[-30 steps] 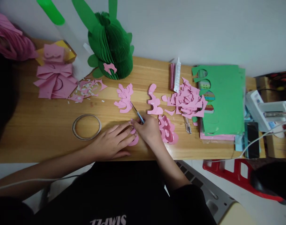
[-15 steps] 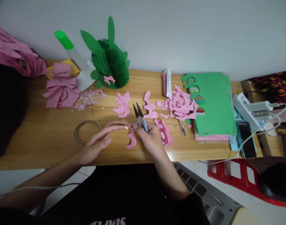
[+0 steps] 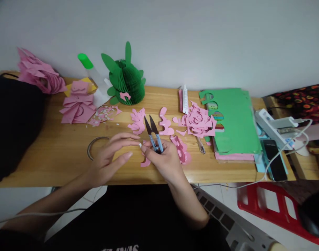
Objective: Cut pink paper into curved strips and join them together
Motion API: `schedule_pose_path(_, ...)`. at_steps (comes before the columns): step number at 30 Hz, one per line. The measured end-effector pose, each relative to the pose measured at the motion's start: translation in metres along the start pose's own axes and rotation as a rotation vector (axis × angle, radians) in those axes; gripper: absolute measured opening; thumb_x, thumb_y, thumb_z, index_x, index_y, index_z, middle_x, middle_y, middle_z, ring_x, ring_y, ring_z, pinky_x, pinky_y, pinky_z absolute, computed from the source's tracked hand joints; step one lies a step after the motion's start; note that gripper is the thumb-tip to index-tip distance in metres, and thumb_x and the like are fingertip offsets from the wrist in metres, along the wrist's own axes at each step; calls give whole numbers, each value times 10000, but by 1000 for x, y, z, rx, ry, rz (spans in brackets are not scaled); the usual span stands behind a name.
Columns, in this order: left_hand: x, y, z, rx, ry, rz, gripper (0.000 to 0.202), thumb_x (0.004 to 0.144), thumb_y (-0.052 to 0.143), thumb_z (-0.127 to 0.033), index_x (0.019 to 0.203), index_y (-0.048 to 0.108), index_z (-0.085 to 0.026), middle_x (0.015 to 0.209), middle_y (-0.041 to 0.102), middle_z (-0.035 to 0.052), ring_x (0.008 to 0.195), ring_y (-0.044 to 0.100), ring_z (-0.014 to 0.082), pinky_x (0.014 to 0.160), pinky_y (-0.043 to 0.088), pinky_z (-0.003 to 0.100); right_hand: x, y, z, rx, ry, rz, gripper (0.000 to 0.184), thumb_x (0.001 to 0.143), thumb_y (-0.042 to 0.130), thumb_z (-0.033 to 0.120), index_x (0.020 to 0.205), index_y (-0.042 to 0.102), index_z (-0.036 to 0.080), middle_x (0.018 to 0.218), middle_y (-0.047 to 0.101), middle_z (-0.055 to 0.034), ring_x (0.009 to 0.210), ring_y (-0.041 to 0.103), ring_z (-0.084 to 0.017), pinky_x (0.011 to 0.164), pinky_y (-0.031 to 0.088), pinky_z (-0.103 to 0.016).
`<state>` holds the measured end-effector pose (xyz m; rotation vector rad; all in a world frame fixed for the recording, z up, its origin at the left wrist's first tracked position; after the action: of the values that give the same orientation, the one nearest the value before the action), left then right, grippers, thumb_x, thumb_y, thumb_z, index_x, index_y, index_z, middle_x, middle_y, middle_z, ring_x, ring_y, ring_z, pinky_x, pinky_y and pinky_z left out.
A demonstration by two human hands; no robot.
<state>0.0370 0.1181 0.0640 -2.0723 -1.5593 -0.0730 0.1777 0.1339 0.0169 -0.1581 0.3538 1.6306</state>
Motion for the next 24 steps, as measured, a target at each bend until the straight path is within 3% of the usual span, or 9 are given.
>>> schedule_pose_path(5,-1,-2,-29,429,210,-122,245,872,565,-93,1077,631,-208,1090,670,90,1077,594,244,949,470,435,-2,-1,3,38,-43,38,148,688,765,281,663,674,166,480,426,82,401,273,-32,382,247,-192)
schedule_pose_path(10,1,-3,-37,586,196,-206,290,852,590,-103,1116,626,-218,1067,703,73,1043,608,254,926,465,422,-5,-1,7,70,-56,54,185,684,789,317,678,677,169,486,412,76,415,306,-44,386,250,-197)
schedule_pose_path(13,9,-7,-29,349,81,-203,108,878,578,-136,920,660,-191,902,718,45,882,647,192,840,493,350,-6,2,10,75,-60,76,225,672,799,359,674,673,173,495,425,68,421,324,-53,391,256,-208)
schedule_pose_path(15,14,-5,-16,71,-78,-151,117,883,570,-178,794,646,-184,799,704,25,786,651,159,771,506,304,-7,3,13,74,-63,83,244,662,807,380,671,673,176,498,426,67,423,326,-55,394,257,-213)
schedule_pose_path(18,15,4,2,-249,-313,-72,124,853,583,-239,755,635,-182,709,681,10,723,649,154,687,503,276,-8,4,15,71,-66,105,237,658,818,371,682,680,179,499,425,69,423,314,-53,394,251,-213)
schedule_pose_path(24,12,10,12,-413,-481,-13,111,792,606,-270,733,622,-177,566,614,-28,531,578,115,566,466,240,-9,6,16,56,-57,136,231,653,825,350,679,668,183,503,437,71,425,302,-53,389,260,-214)
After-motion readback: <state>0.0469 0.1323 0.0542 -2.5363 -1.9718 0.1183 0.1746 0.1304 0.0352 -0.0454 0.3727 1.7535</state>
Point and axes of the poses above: each hand's wrist, its own x-axis towards the middle knuckle, its own y-axis out of the palm, z = x × y, the point moved 9 cm from there along x, towards the middle knuckle
